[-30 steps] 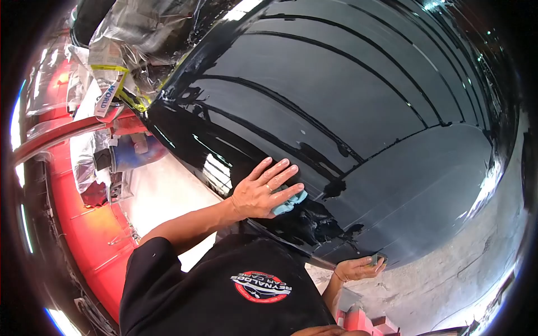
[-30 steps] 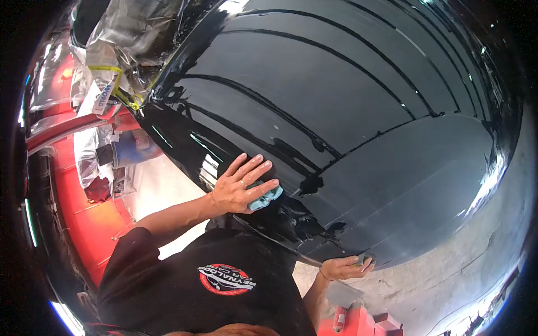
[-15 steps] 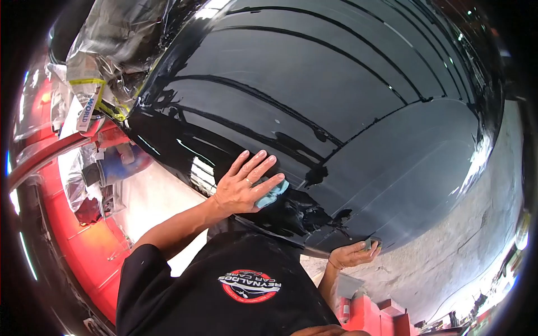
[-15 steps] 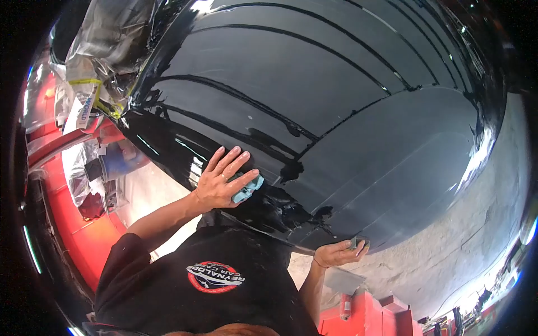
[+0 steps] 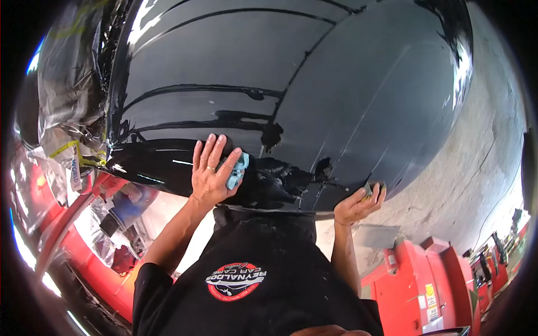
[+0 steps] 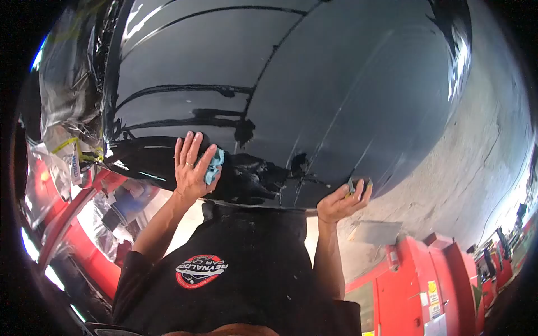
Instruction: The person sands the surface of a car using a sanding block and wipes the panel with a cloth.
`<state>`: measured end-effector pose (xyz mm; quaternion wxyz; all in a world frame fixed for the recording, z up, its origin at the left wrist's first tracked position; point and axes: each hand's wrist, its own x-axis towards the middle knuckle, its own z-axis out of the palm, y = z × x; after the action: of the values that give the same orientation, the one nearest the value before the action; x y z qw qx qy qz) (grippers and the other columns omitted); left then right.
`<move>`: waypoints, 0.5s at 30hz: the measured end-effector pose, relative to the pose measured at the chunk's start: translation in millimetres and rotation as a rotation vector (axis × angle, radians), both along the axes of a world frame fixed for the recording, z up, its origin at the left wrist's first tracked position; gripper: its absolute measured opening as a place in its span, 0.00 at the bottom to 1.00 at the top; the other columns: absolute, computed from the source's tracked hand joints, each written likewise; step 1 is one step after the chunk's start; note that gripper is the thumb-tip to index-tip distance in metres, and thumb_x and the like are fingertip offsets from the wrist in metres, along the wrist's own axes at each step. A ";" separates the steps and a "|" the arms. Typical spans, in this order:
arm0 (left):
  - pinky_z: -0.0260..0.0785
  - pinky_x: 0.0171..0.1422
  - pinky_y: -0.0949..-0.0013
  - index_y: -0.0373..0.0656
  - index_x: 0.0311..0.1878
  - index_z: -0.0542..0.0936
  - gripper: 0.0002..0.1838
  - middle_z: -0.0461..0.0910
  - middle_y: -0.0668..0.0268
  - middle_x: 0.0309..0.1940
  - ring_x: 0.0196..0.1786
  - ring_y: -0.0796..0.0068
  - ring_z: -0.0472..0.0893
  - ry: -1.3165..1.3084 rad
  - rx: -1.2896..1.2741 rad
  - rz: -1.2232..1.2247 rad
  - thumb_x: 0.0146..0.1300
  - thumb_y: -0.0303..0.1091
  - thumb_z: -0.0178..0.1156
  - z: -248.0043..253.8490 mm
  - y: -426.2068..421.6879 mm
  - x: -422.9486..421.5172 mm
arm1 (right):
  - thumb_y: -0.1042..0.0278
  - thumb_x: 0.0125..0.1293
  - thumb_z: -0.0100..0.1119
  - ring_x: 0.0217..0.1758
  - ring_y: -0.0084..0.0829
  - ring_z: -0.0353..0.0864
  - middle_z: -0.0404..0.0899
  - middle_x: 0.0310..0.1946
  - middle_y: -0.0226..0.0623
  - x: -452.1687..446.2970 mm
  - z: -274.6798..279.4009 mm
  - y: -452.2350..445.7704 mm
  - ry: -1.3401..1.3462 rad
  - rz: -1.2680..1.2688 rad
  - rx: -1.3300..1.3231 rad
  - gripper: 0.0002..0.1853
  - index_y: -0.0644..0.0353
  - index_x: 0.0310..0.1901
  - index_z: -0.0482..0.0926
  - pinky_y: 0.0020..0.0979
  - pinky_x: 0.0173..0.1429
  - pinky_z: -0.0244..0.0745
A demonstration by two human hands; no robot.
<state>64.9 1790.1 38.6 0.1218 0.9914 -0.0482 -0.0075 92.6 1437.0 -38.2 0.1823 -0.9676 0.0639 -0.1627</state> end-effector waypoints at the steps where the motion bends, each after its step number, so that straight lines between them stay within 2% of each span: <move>1: 0.51 0.81 0.41 0.54 0.67 0.80 0.35 0.68 0.51 0.74 0.78 0.45 0.65 -0.004 0.006 -0.004 0.52 0.38 0.74 -0.2 -0.3 2.2 | 0.70 0.78 0.50 0.68 0.59 0.69 0.71 0.63 0.63 1.5 -0.3 0.8 -0.010 0.007 0.013 0.18 0.73 0.62 0.72 0.53 0.71 0.66; 6: 0.52 0.81 0.40 0.50 0.66 0.79 0.32 0.68 0.49 0.74 0.77 0.42 0.66 -0.024 0.031 -0.018 0.54 0.37 0.71 -2.0 -2.5 3.1 | 0.66 0.77 0.51 0.65 0.58 0.72 0.70 0.63 0.63 1.1 -3.7 0.1 -0.040 -0.025 0.050 0.19 0.70 0.61 0.75 0.52 0.69 0.66; 7: 0.49 0.81 0.37 0.46 0.68 0.77 0.32 0.65 0.46 0.76 0.78 0.39 0.63 -0.025 0.035 -0.044 0.57 0.36 0.65 -5.1 -0.7 1.9 | 0.66 0.77 0.51 0.65 0.58 0.72 0.70 0.63 0.63 1.5 -2.2 -0.1 -0.034 -0.045 0.042 0.19 0.70 0.61 0.75 0.52 0.69 0.66; 10: 0.49 0.81 0.37 0.45 0.67 0.77 0.30 0.66 0.47 0.75 0.78 0.40 0.63 -0.044 0.056 -0.061 0.59 0.37 0.63 -6.9 -0.2 2.0 | 0.68 0.76 0.52 0.64 0.57 0.73 0.71 0.63 0.62 3.1 0.8 -2.7 -0.040 0.002 -0.014 0.19 0.69 0.62 0.75 0.50 0.68 0.68; 13: 0.48 0.82 0.39 0.44 0.68 0.76 0.29 0.66 0.46 0.75 0.79 0.40 0.62 -0.061 0.058 -0.077 0.62 0.37 0.61 -6.8 -1.0 2.8 | 0.67 0.76 0.53 0.64 0.57 0.73 0.71 0.63 0.62 1.3 -1.8 -4.7 -0.053 -0.001 0.010 0.19 0.69 0.62 0.75 0.50 0.68 0.67; 15: 0.49 0.81 0.39 0.45 0.68 0.77 0.30 0.66 0.47 0.75 0.78 0.40 0.63 -0.068 0.061 -0.087 0.60 0.37 0.63 -8.5 0.6 1.9 | 0.67 0.75 0.54 0.64 0.57 0.73 0.72 0.63 0.61 1.1 -2.3 -5.2 -0.051 -0.030 0.010 0.19 0.68 0.62 0.76 0.50 0.68 0.67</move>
<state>66.8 1790.6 30.1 0.0895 0.9913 -0.0949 0.0196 93.7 1431.8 -40.5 0.1862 -0.9612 0.0743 -0.1896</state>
